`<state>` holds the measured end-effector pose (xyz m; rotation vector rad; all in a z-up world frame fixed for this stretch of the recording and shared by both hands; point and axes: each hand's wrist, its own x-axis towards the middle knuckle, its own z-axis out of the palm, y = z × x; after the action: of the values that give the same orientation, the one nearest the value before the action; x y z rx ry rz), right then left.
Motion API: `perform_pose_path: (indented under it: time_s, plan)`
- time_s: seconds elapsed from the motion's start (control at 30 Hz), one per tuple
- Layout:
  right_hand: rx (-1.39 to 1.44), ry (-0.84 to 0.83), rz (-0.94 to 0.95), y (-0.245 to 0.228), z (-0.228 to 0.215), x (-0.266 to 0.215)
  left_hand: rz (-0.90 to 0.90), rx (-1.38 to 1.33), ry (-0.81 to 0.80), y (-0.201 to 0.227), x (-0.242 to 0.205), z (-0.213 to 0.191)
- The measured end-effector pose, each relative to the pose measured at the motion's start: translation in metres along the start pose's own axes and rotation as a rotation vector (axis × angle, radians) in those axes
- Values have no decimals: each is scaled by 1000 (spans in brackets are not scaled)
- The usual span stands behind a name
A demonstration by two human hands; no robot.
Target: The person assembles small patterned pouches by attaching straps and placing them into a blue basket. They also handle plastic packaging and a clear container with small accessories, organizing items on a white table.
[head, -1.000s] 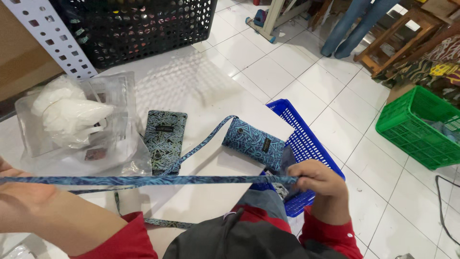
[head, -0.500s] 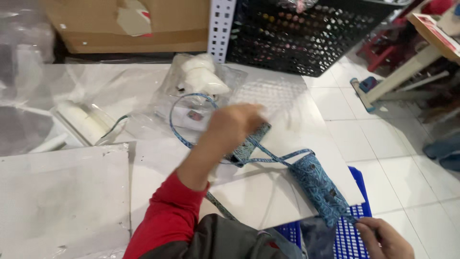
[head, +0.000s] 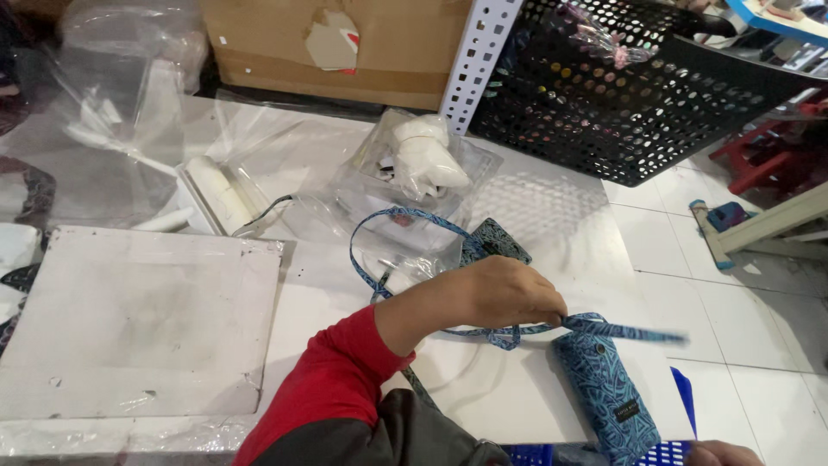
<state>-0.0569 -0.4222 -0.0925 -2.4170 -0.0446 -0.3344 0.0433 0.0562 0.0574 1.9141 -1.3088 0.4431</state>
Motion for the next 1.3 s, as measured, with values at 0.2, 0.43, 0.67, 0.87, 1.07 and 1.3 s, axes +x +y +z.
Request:
perform_pose_path:
  time_s: [0.2, 0.43, 0.67, 0.87, 1.07, 1.3]
  plan:
    - [383, -147, -172, 17, 49, 19, 122, -139, -49, 13, 4, 22]
    - [797, -104, -107, 16, 33, 57, 45, -58, -232, 14, 11, 40]
    - [639, -225, 45, -12, 116, 73, 38, -315, 157, 34, 8, 59]
    - [497, -240, -17, -39, 111, 91, 4, -328, 152, 22, 8, 71]
    - [401, -210, -29, -61, 121, 92, 33, -251, 202, 13, 12, 88]
    - [320, -176, -43, -88, 131, 93, 58, -159, 267, 1, 14, 106]
